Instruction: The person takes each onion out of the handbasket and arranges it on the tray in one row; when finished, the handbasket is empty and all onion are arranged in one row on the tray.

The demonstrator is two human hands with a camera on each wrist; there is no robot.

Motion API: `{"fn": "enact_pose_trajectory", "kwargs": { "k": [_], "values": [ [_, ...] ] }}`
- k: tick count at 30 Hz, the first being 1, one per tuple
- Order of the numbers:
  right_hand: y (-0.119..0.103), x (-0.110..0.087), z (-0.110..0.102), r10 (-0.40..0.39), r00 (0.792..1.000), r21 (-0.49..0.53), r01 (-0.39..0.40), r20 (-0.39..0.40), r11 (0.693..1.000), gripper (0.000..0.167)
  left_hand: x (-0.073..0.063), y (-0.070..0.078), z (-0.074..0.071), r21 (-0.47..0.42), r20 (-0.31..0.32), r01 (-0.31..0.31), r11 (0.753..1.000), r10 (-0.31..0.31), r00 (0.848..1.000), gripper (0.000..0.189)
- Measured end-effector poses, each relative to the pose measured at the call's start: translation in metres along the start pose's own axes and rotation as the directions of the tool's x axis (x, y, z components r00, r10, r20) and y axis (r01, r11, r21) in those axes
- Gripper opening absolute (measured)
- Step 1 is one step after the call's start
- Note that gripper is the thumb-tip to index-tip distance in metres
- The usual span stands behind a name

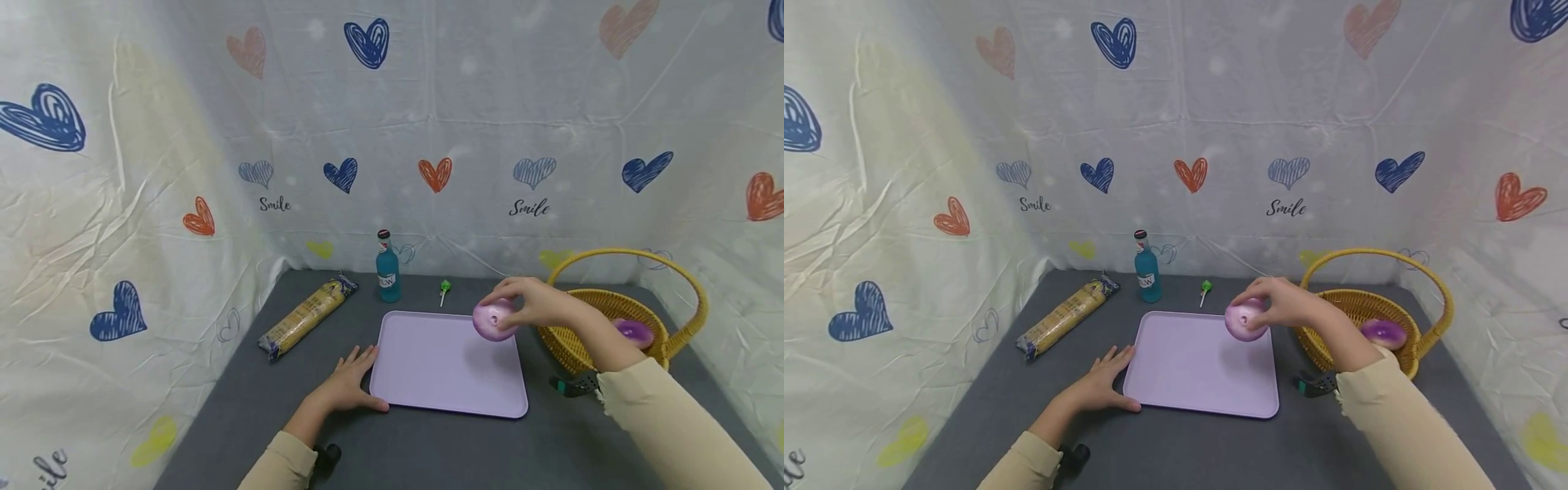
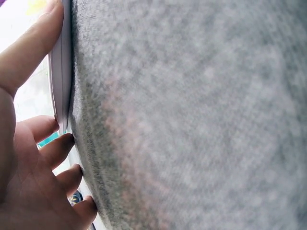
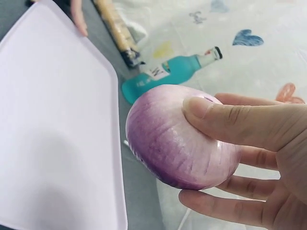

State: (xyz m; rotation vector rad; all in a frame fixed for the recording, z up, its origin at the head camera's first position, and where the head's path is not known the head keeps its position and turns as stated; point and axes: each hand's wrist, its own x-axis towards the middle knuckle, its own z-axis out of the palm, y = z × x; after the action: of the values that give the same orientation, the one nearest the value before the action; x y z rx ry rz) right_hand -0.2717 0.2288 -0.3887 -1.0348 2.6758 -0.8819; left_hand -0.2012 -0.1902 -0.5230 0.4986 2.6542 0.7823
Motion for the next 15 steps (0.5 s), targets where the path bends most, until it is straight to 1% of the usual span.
{"fn": "enact_pose_trajectory", "kwargs": {
  "k": [3, 10, 15],
  "values": [
    [-0.002, 0.005, 0.003, -0.016, 1.000, 0.001, 0.016, 0.011, 1.000, 0.043, 0.000, -0.001, 0.000, -0.005, -0.002, 0.008, 1.000, -0.008, 1.000, 0.120],
    [-0.006, 0.014, 0.007, -0.009, 1.000, 0.002, 0.009, 0.014, 1.000, 0.043, 0.000, -0.002, 0.001, -0.011, -0.003, 0.005, 1.000, -0.005, 1.000, 0.121],
    [-0.006, 0.020, 0.012, -0.020, 1.000, 0.027, 0.020, 0.017, 0.999, 0.043, 0.001, -0.002, 0.001, -0.014, -0.001, 0.009, 1.000, -0.009, 1.000, 0.120]
  ]
}}
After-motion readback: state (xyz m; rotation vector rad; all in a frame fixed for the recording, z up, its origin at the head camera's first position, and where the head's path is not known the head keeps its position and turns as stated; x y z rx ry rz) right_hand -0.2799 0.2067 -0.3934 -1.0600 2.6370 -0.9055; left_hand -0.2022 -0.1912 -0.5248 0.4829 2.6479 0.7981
